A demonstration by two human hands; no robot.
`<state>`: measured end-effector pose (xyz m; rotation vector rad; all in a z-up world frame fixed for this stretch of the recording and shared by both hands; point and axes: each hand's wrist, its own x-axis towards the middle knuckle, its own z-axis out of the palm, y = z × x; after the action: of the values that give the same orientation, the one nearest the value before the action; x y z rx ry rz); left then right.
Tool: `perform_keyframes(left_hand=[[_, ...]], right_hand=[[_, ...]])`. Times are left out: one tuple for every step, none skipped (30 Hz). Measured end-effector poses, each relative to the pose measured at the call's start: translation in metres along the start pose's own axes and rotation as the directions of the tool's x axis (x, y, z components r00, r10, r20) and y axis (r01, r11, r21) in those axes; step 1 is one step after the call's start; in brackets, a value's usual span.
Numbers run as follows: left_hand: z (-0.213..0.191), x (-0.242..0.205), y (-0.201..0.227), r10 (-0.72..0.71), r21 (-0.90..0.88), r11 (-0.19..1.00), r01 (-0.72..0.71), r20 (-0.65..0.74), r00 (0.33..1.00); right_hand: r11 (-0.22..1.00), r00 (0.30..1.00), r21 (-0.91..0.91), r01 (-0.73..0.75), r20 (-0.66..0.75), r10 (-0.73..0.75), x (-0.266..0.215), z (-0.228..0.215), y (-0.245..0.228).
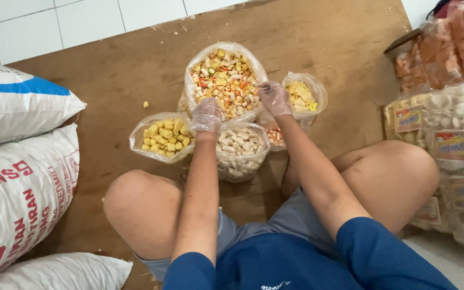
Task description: The person sits on the floor and sorts mixed snack pieces from a large central bag into several smaller plastic bags. They use gloved hands to pick and separate different snack types, placing them into designated bags.
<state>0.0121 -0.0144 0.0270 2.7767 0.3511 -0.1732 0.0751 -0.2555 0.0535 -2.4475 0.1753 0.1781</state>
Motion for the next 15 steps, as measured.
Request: perform_keyframes(left_hand=[[-0.019, -0.009, 0.008, 0.005, -0.004, 1.000, -0.005, 0.001, 1.000], [-0.036, -0.021, 0.015, 0.020, -0.052, 0.998, -0.021, -0.013, 1.000], [-0.054, -0.032, 0.022, 0.033, -0.100, 0.994, -0.036, -0.028, 0.999], [-0.063, -0.030, 0.027, 0.038, -0.101, 0.994, -0.040, -0.027, 0.999], [-0.072, -0.028, 0.032, -0.011, -0.213, 0.977, 0.008, -0.014, 1.000], [-0.081, -0.025, 0.039, -0.056, -0.322, 0.945, 0.054, 0.002, 0.998], [-0.087, -0.022, 0.052, -0.050, -0.324, 0.945, 0.047, 0.001, 0.999], [-0.092, -0.022, 0.063, -0.038, -0.298, 0.953, 0.056, 0.068, 0.997], [-0.097, -0.021, 0.073, -0.027, -0.271, 0.960, 0.063, 0.135, 0.990], [-0.102, -0.024, 0.084, -0.025, -0.271, 0.961, 0.061, 0.134, 0.991], [-0.106, -0.026, 0.095, 0.028, -0.325, 0.945, 0.025, 0.158, 0.987], [-0.110, -0.028, 0.105, 0.083, -0.379, 0.925, -0.010, 0.177, 0.981], [-0.111, -0.035, 0.117, 0.085, -0.379, 0.925, -0.012, 0.175, 0.981], [-0.110, -0.044, 0.130, 0.145, -0.408, 0.911, -0.066, 0.167, 0.975], [-0.109, -0.053, 0.142, 0.205, -0.436, 0.892, -0.118, 0.158, 0.966]], right_hand=[[1.000, 1.000, -0.003, -0.003, -0.005, 0.003, 0.005, -0.006, 0.010], [1.000, 1.000, -0.007, -0.001, 0.019, 0.001, 0.008, -0.011, 0.022], [1.000, 0.999, -0.011, 0.001, 0.042, 0.000, 0.011, -0.015, 0.033], [1.000, 0.999, -0.011, -0.002, 0.039, 0.003, 0.016, -0.010, 0.055], [0.993, 0.996, -0.115, -0.004, 0.084, 0.014, 0.021, -0.004, 0.077], [0.976, 0.992, -0.218, -0.002, 0.124, 0.029, 0.027, -0.001, 0.099], [0.976, 0.993, -0.219, -0.005, 0.118, 0.031, 0.002, -0.029, 0.073], [0.956, 0.977, -0.291, 0.024, 0.209, 0.040, -0.025, -0.054, 0.046], [0.931, 0.953, -0.359, 0.059, 0.298, 0.055, -0.052, -0.079, 0.020], [0.932, 0.954, -0.359, 0.058, 0.296, 0.055, -0.054, -0.082, 0.022], [0.919, 0.941, -0.389, 0.062, 0.329, 0.076, -0.056, -0.084, 0.024], [0.906, 0.927, -0.418, 0.068, 0.361, 0.097, -0.057, -0.086, 0.025], [0.906, 0.929, -0.418, 0.068, 0.359, 0.096, -0.063, -0.094, 0.019], [0.905, 0.910, -0.422, 0.059, 0.396, 0.125, -0.072, -0.102, 0.015], [0.903, 0.889, -0.426, 0.051, 0.432, 0.153, -0.080, -0.110, 0.010]])
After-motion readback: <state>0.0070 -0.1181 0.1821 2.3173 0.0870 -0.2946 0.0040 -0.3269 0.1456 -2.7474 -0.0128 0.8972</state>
